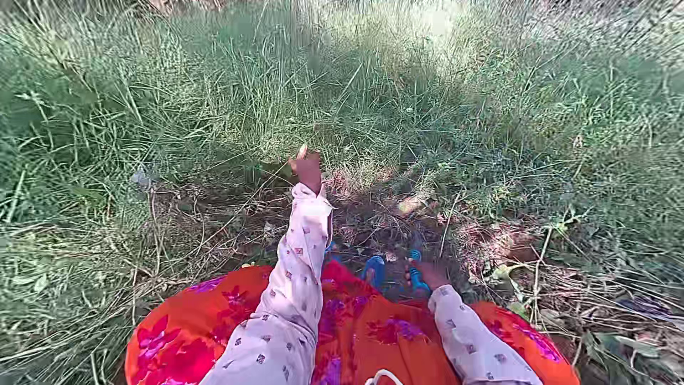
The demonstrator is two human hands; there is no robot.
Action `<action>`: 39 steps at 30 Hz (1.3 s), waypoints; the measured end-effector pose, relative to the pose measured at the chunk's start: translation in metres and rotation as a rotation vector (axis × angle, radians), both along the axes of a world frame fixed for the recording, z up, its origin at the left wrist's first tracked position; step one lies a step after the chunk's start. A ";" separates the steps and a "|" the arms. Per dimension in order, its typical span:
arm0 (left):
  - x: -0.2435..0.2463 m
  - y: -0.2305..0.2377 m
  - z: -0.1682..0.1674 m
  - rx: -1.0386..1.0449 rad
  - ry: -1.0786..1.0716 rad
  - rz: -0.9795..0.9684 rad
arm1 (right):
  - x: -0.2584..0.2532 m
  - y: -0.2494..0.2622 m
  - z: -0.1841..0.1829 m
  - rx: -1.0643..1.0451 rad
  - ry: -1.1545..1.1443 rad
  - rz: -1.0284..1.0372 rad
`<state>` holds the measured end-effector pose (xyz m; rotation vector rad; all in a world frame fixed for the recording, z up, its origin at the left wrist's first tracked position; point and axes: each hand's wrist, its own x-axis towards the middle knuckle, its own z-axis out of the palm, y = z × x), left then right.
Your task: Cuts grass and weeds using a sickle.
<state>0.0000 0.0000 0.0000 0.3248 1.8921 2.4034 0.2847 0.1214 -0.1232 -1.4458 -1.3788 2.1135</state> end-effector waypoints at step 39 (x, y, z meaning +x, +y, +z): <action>0.038 0.086 -0.141 -0.751 -0.117 -0.360 | -0.001 0.084 0.008 0.682 -0.536 0.230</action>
